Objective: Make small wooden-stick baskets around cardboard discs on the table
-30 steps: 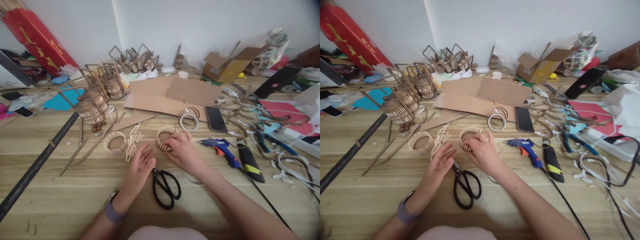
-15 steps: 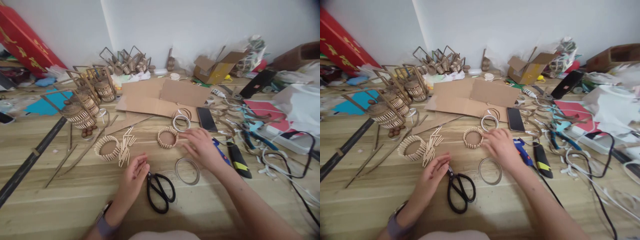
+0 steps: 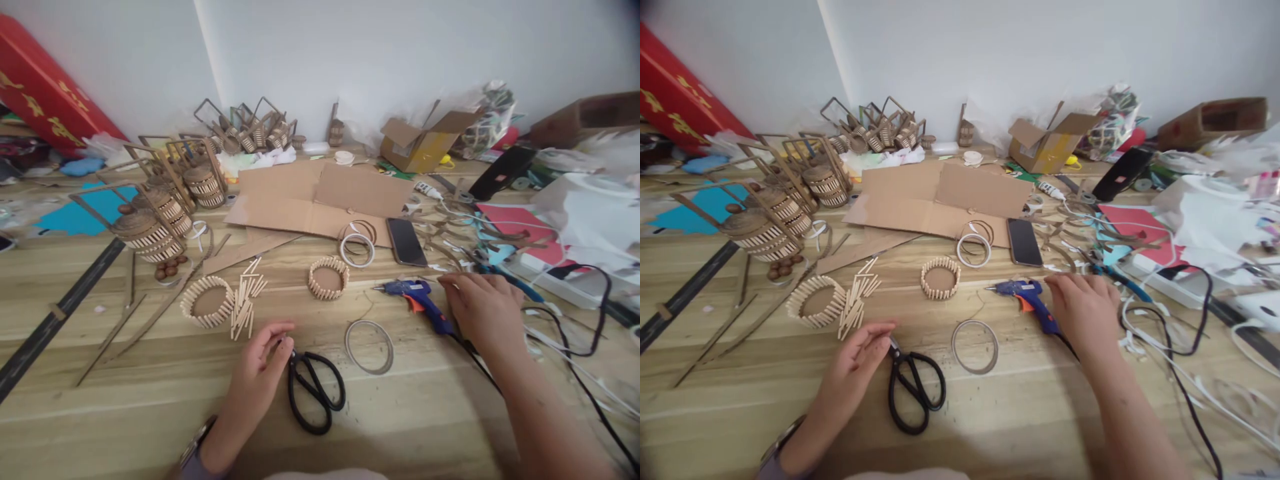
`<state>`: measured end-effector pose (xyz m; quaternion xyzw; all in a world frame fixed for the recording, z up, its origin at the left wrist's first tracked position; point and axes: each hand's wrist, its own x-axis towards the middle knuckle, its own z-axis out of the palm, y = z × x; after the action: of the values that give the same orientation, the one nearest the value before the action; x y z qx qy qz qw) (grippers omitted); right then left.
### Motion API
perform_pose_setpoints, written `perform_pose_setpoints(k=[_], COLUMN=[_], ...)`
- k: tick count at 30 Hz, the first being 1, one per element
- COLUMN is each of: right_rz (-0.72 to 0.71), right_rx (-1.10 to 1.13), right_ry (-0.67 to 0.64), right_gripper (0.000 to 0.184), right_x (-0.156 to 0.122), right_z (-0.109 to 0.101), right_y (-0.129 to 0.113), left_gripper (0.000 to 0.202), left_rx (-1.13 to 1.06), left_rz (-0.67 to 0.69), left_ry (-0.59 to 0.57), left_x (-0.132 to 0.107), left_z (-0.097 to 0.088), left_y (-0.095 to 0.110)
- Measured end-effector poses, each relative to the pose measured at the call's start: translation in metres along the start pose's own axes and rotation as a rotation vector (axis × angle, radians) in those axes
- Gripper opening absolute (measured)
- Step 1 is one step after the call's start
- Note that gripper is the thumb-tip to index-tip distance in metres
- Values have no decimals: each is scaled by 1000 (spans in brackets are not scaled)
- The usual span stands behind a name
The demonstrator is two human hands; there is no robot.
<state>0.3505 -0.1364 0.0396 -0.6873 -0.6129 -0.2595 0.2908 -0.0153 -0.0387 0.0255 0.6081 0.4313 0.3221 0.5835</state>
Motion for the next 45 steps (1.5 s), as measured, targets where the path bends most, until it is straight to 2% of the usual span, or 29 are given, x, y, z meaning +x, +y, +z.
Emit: perform_pose_setpoints(k=[2,4,6,9,11,14,16,18,20,28,36,45], right_rz=[-91,-251,-345,-245,-154,-79,-22,23,7,-120,-137,-116], right_rx=[-3,24,100,252,368,532,628,687,682,429,333,326], right_ry=[8,18,35,-25,-81,-136,-170,-202,-202,-42,26,38], right_gripper=[12,18,23,16,12,13,11,11,12,16,23,21], right_x=[2,4,4,3,2,3,4,4,4,0,-3,-5], right_z=[-5,-11,-16,-22,-24,-24,-22,-19,-16,-16,-16,-12], right_y=[-25,-57,-91,-140,-167,-196,-206,-210,-209,-192,-186,-182], left_gripper=[27,24,22,23,27,24,17,13,11,11,28,42], left_rx=[42,60,49,-2,-40,-89,-123,-147,-164,-203,-151,-228], left_rz=[11,8,12,86,209,414,461,445,444,531,411,272], left_ry=[-23,-73,-145,-233,-247,-231,-203,-185,-207,-312,-341,-471], left_x=[-3,-6,-9,-14,-17,-21,-23,-24,-24,-20,-24,-27], left_z=[0,1,3,6,7,8,7,6,4,-3,-8,-11], left_y=[2,4,7,13,19,30,34,35,33,25,25,35])
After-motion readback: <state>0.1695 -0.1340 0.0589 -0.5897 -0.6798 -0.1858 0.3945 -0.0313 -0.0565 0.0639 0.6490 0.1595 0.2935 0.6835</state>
